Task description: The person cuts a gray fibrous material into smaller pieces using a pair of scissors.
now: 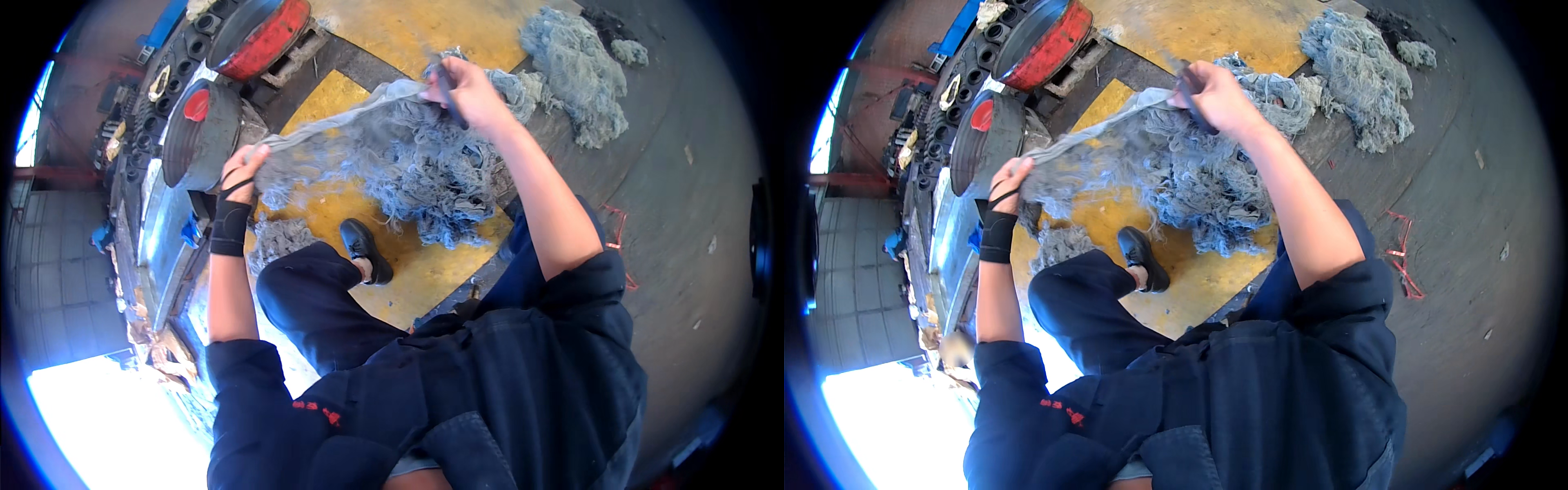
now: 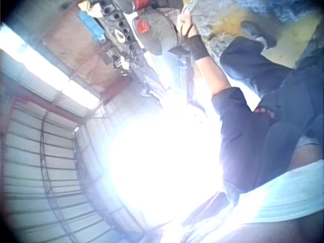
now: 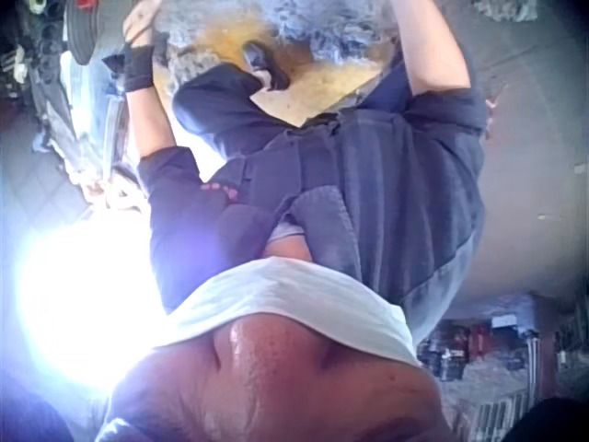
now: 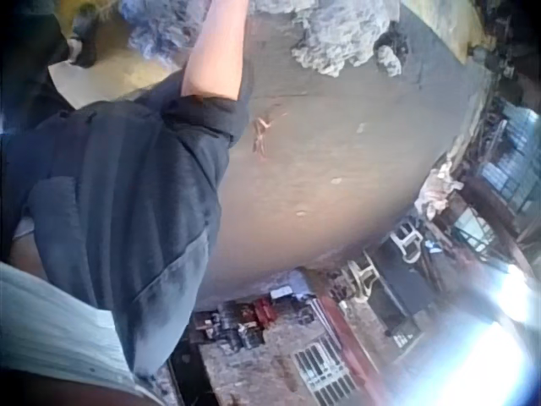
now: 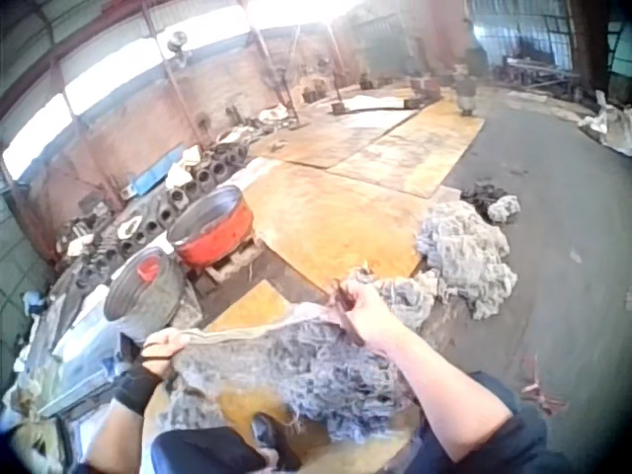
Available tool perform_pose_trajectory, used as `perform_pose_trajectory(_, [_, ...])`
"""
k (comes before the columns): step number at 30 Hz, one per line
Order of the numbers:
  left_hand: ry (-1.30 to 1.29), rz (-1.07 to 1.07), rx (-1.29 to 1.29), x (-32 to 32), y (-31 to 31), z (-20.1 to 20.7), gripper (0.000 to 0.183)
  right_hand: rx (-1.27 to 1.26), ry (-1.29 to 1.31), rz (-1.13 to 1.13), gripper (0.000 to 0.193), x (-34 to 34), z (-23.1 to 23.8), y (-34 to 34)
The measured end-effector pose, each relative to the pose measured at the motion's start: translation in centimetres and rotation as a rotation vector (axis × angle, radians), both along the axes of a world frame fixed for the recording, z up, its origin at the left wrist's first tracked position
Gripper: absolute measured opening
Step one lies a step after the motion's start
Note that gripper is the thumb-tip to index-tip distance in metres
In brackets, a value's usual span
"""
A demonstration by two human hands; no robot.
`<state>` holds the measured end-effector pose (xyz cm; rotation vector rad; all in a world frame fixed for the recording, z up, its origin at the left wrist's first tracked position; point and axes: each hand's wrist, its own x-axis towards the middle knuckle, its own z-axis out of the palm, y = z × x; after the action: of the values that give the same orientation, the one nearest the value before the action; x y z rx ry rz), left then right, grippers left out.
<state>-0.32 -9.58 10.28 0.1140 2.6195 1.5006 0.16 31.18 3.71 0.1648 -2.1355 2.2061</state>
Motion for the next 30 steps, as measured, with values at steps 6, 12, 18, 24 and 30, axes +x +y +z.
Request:
perform_pose_trajectory(6, [-0.027,-0.040,-0.179,-1.1,0.1,-6.0,0.024,0.669,-0.062,-0.114,0.022,0.2,-1.2,1.0])
perform_pose_trajectory(12, [0.089,0.008,-0.167,-1.4,-0.1,-8.6,0.037,0.620,-0.231,-0.191,0.025,-0.9,-0.7,0.7])
perform_pose_trajectory(18, [0.003,0.039,-0.329,-2.4,0.1,-10.7,0.041,0.556,-0.234,-0.103,0.034,-1.2,-2.0,1.4])
perform_pose_trajectory(24, [-0.015,0.090,-0.248,-1.7,0.4,-14.9,0.046,0.584,-0.318,0.108,0.035,-0.7,-1.4,0.8])
perform_pose_trajectory(30, [0.220,-0.050,-0.386,-2.0,-0.8,-17.3,0.021,0.403,-0.261,0.095,0.031,-1.0,-2.6,-0.4])
